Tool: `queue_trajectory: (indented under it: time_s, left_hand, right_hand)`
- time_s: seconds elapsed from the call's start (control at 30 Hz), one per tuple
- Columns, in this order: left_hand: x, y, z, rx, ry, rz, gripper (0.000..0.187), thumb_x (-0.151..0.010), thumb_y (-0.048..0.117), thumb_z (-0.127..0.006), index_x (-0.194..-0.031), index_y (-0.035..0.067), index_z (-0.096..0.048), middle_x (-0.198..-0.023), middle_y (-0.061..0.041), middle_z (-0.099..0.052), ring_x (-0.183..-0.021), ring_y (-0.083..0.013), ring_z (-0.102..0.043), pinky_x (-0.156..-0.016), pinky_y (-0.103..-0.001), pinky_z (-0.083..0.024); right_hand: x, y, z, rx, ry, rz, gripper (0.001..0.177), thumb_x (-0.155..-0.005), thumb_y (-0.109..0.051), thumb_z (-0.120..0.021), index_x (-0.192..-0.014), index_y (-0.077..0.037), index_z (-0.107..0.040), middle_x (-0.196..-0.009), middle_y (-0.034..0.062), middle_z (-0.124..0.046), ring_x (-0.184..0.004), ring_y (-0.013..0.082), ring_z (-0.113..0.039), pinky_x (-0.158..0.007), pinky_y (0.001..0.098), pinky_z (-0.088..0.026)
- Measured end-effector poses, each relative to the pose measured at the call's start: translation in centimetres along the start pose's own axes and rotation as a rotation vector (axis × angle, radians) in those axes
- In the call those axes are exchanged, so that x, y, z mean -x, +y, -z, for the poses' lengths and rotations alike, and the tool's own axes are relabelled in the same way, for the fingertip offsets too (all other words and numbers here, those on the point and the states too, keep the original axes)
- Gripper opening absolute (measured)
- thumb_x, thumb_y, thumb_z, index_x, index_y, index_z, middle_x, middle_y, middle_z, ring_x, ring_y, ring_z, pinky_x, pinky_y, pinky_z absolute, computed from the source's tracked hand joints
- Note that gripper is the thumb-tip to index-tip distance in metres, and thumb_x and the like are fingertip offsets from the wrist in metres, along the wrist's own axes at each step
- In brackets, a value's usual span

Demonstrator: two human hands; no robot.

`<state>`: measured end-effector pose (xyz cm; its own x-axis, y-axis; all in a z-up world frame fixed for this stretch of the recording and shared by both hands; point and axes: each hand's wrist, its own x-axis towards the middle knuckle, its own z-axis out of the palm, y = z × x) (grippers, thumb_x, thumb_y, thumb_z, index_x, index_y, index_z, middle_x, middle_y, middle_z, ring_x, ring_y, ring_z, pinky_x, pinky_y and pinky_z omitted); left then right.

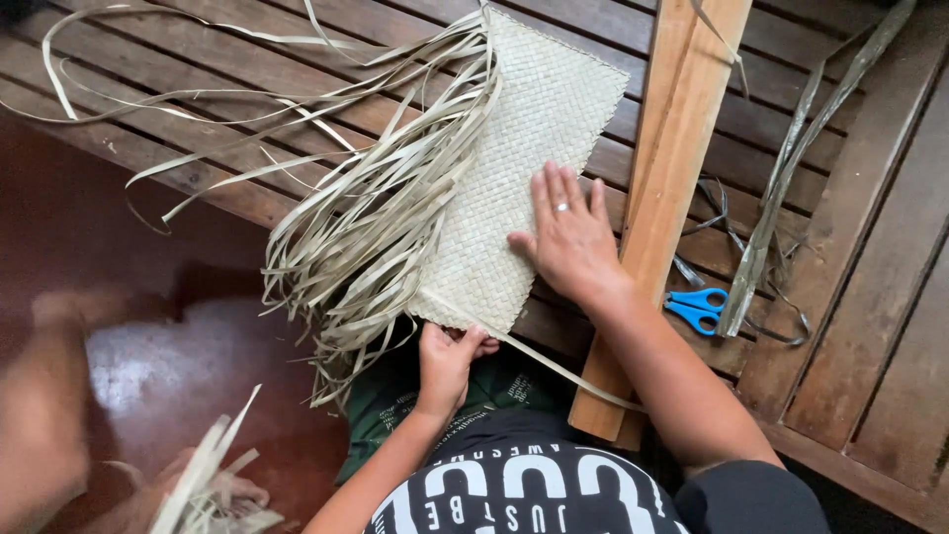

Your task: Weaving and shaping a mat using natural fiber strips on a wooden table, using a wooden board as a guide.

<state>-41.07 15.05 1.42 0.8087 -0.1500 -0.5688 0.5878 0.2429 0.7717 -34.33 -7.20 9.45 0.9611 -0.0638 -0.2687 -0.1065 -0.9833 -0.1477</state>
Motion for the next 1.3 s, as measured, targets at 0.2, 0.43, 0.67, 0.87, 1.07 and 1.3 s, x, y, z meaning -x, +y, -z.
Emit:
queue_trajectory:
  time_s: [0.2, 0.43, 0.67, 0.87, 1.07, 1.3]
  left_hand:
    - [0.1, -0.4, 0.6, 0.022, -0.004, -0.013, 0.048, -0.090, -0.010, -0.066, -0.129, -0.004, -0.040, -0.088, -0.024, -0.069, -0.067, -0.0334, -0.076, -0.063, -0.045, -0.070]
    - [-0.2, 0.2, 0.6, 0.013, 0.011, -0.055, 0.050, -0.092, -0.006, -0.066, -0.133, -0.002, -0.039, -0.090, -0.020, -0.068, -0.070, -0.0297, -0.076, -0.065, -0.041, -0.070]
    - [0.7, 0.7, 1.0, -0.171, 0.006, -0.103, 0.029, -0.093, 0.008, -0.073, -0.108, 0.000, -0.050, -0.062, -0.014, -0.064, -0.051, -0.0220, -0.067, -0.050, -0.032, -0.058]
    - [3.5, 2.4, 0.2, -0.938, -0.260, -1.201, 0.010, -0.085, 0.024, -0.079, -0.082, 0.017, -0.072, -0.066, 0.004, -0.062, -0.059, -0.0203, -0.064, -0.056, -0.030, -0.056]
    - [0.6, 3.5, -3.8, -1.241, -0.243, -1.638, 0.022, -0.100, 0.010, -0.058, -0.116, 0.001, -0.072, -0.122, -0.019, -0.069, -0.112, -0.0356, -0.068, -0.096, -0.045, -0.056]
    - [-0.5, 2.9, -4.7, -1.551, -0.318, -1.389, 0.068, -0.103, 0.052, -0.046, -0.149, 0.002, -0.050, -0.160, -0.019, -0.045, -0.149, -0.0340, -0.040, -0.118, -0.058, -0.024]
  right_hand:
    - [-3.1, 2.3, 0.1, -0.046, 0.051, -0.146, 0.111, -0.094, -0.085, -0.020, -0.162, 0.004, -0.022, -0.169, 0.0258, -0.014, -0.158, 0.0393, -0.010, -0.123, 0.0622, -0.002]
    - [-3.8, 5.3, -0.3, -0.044, 0.058, -0.092, 0.083, -0.106, -0.061, -0.033, -0.161, 0.002, -0.028, -0.168, 0.0233, -0.024, -0.155, 0.0382, -0.021, -0.122, 0.0662, -0.010]
    - [-3.8, 5.8, 0.4, -0.008, 0.134, -0.153, 0.097, -0.099, -0.072, -0.039, -0.161, 0.001, -0.030, -0.168, 0.0233, -0.027, -0.155, 0.0376, -0.024, -0.125, 0.0612, -0.008]
    - [-3.2, 4.8, 0.3, 0.031, 0.198, -0.169, 0.094, -0.103, -0.069, -0.041, -0.155, 0.009, -0.041, -0.162, 0.0297, -0.037, -0.154, 0.0412, -0.024, -0.126, 0.0553, -0.007]
    - [-4.0, 4.8, -1.6, 0.069, 0.189, -0.208, 0.083, -0.107, -0.060, -0.044, -0.151, 0.010, -0.047, -0.158, 0.0307, -0.042, -0.153, 0.0412, -0.028, -0.126, 0.0532, -0.009]
    - [-2.3, 4.2, -0.3, -0.055, 0.125, -0.200, 0.076, -0.106, -0.047, -0.049, -0.155, 0.009, -0.036, -0.162, 0.0299, -0.031, -0.153, 0.0440, -0.020, -0.124, 0.0552, -0.019]
